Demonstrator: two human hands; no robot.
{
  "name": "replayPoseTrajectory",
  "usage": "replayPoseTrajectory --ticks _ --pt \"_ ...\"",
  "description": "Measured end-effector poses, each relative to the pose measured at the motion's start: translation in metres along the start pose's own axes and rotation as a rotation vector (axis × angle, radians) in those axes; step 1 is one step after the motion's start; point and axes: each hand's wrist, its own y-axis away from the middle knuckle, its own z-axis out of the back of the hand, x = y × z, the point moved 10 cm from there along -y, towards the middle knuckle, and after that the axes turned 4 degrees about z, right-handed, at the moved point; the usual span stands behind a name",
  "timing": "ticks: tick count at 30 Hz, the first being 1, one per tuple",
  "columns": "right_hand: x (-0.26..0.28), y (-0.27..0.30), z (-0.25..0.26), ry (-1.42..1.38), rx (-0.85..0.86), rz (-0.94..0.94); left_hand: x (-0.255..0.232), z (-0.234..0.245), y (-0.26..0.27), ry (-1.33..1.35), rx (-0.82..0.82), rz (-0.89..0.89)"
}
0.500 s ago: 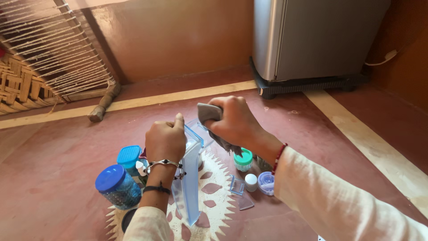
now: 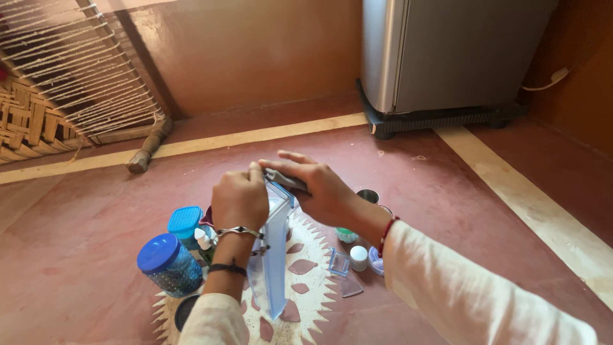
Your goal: The person sits on the floor and wipes a long transparent plastic container with a gray cloth, then wipes a small round container. The person handles the containers one at a time and places them back on the floor.
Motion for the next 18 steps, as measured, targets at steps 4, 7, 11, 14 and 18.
replayPoseTrajectory --ticks 4,7,11,14,18 --pt "0.005 0.013 -0.01 0.043 0.031 0.052 0.011 0.0 -0.005 0.004 -0.002 0.0" --pt "0.011 0.02 -0.011 0.076 -0.038 0.072 0.016 -0.002 -0.005 0.014 0.027 0.023" --pt "0.018 0.032 -0.004 0.046 -0.173 0.055 0.011 -0.01 -0.005 0.042 0.066 0.028" --pt "0.011 0.047 0.001 0.012 -0.204 -0.038 0.013 -0.018 0.0 0.076 0.086 0.04" --pt "0.006 0.067 0.01 -0.112 -0.231 -0.124 0.02 -0.016 0.0 0.108 0.09 0.075"
